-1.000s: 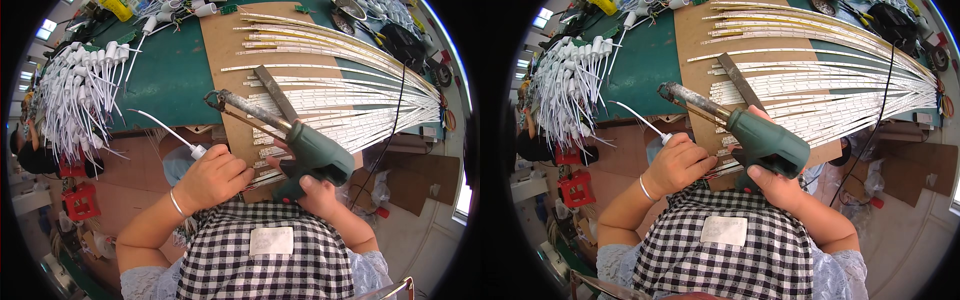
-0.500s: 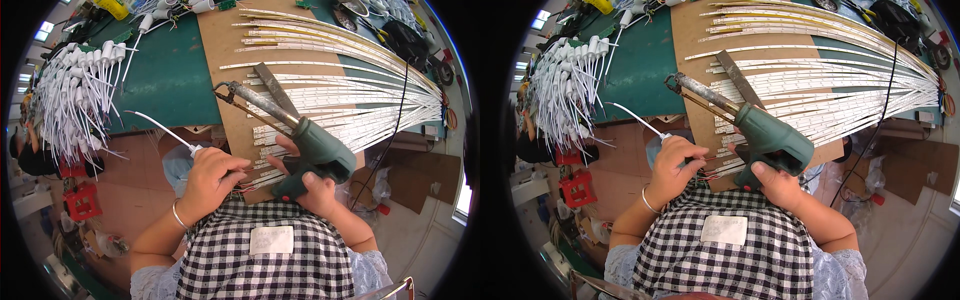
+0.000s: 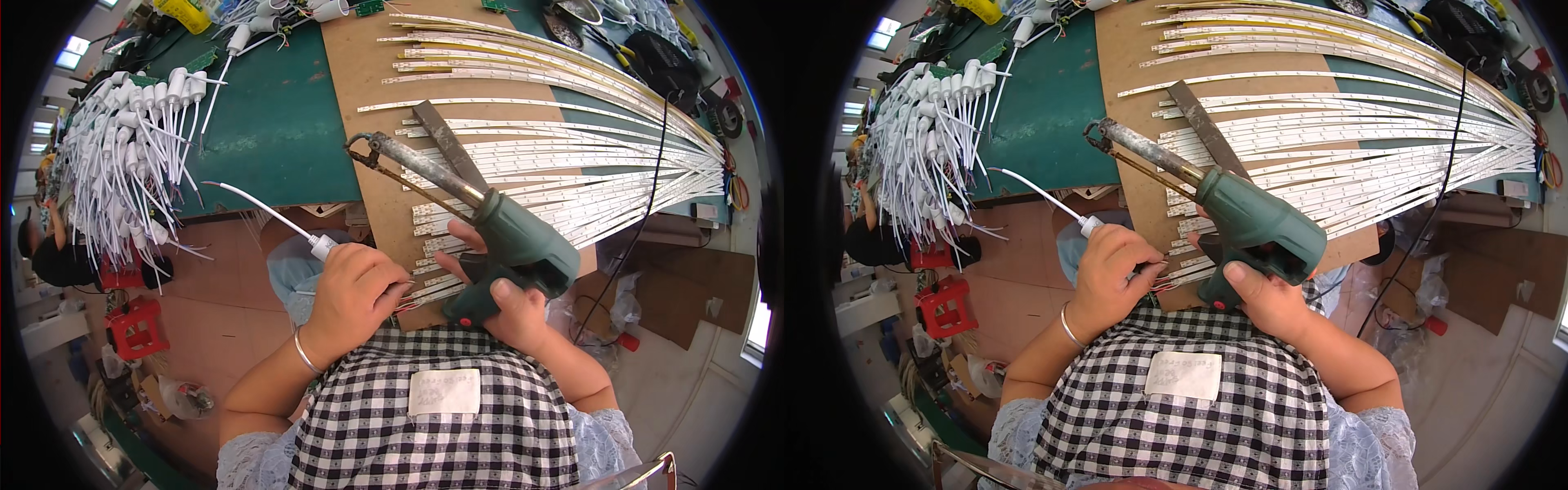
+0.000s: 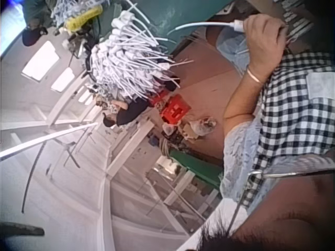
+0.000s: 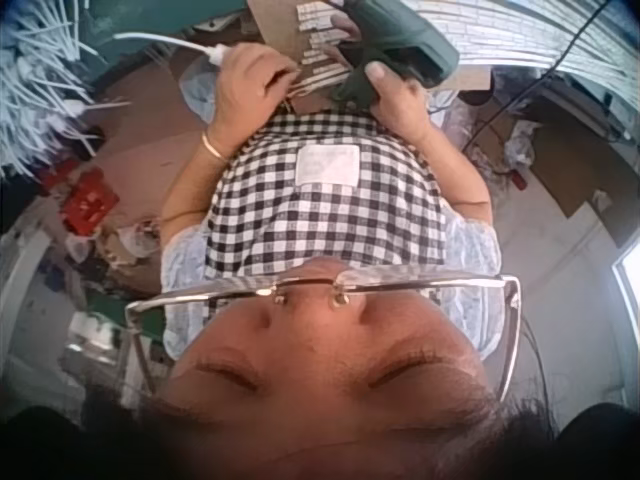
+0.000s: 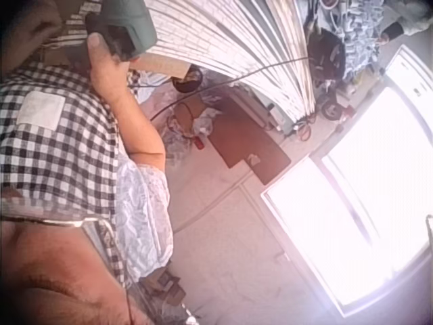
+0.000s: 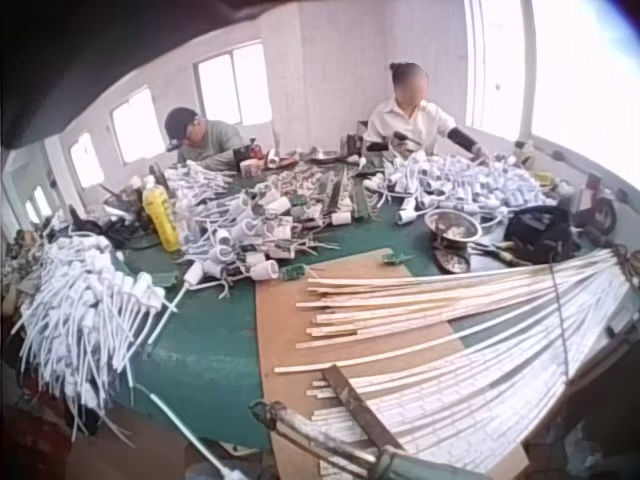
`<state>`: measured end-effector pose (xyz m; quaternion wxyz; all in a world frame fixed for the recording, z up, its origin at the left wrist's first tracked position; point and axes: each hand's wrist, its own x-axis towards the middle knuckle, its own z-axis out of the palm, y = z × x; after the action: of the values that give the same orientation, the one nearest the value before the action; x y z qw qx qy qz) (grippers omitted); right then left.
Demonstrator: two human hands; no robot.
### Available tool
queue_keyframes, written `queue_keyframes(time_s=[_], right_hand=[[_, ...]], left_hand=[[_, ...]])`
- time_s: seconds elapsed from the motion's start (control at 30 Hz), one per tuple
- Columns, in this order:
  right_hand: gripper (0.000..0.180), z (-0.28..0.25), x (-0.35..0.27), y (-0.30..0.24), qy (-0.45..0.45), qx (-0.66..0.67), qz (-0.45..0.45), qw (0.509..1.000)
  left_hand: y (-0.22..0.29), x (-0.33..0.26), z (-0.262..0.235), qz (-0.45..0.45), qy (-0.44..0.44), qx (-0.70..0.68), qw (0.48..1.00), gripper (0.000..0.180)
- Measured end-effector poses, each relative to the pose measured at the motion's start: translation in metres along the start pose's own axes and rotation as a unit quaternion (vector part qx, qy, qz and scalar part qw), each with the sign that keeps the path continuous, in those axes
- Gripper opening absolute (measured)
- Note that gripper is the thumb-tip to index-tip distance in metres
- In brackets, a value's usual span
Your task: The person arranges multiple LED light strips on a cardboard work surface and uses a soldering iron to attach wires to the ends of the strips. The person repeatedly picks up a soldering iron, applies it to the connection points, and then sets the tool down to prepare the next strip.
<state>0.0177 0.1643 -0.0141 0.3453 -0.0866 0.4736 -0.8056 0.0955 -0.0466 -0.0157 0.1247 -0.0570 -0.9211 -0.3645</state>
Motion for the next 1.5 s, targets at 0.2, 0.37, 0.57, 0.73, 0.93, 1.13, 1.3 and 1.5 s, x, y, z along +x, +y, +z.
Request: queue_keyframes(time_s=[0.2, 0.37, 0.57, 0.73, 0.93, 1.13, 1.3, 1.5], right_hand=[[0.082, -0.001, 0.001, 0.001, 0.000, -0.004, 0.002, 1.000], [0.080, -0.001, 0.000, 0.000, 0.003, -0.001, -0.001, 1.000], [0.080, -0.002, 0.001, 0.001, 0.000, 0.005, -0.003, 1.000], [0.080, -0.003, 0.001, 0.002, -0.003, 0.004, -0.003, 1.000], [0.080, -0.001, 0.001, 0.002, -0.002, 0.007, -0.011, 1.000], [0.079, 0.002, -0.001, -0.003, 0.015, -0.009, -0.001, 1.000], [0.064, -0.013, -0.034, -0.024, -0.028, -0.068, -0.001, 0.997], [0.042, -0.048, -0.075, -0.032, 0.025, -0.319, -0.058, 0.946]], left_hand=[[0.000, -0.003, -0.008, -0.057, -0.037, -0.032, 0.997, 0.023], [-0.001, 0.001, -0.011, -0.037, -0.043, -0.045, 0.997, 0.019], [0.001, 0.004, -0.015, -0.066, -0.043, -0.097, 0.992, 0.012], [0.008, 0.005, -0.003, -0.083, -0.044, -0.036, 0.995, 0.012], [0.011, 0.011, 0.001, -0.055, -0.047, 0.017, 0.997, 0.018], [0.010, 0.017, -0.004, -0.054, -0.085, 0.024, 0.995, 0.015], [0.009, 0.015, -0.004, -0.060, -0.072, 0.012, 0.995, 0.017], [0.006, 0.015, -0.002, -0.055, -0.069, -0.006, 0.996, 0.017]])
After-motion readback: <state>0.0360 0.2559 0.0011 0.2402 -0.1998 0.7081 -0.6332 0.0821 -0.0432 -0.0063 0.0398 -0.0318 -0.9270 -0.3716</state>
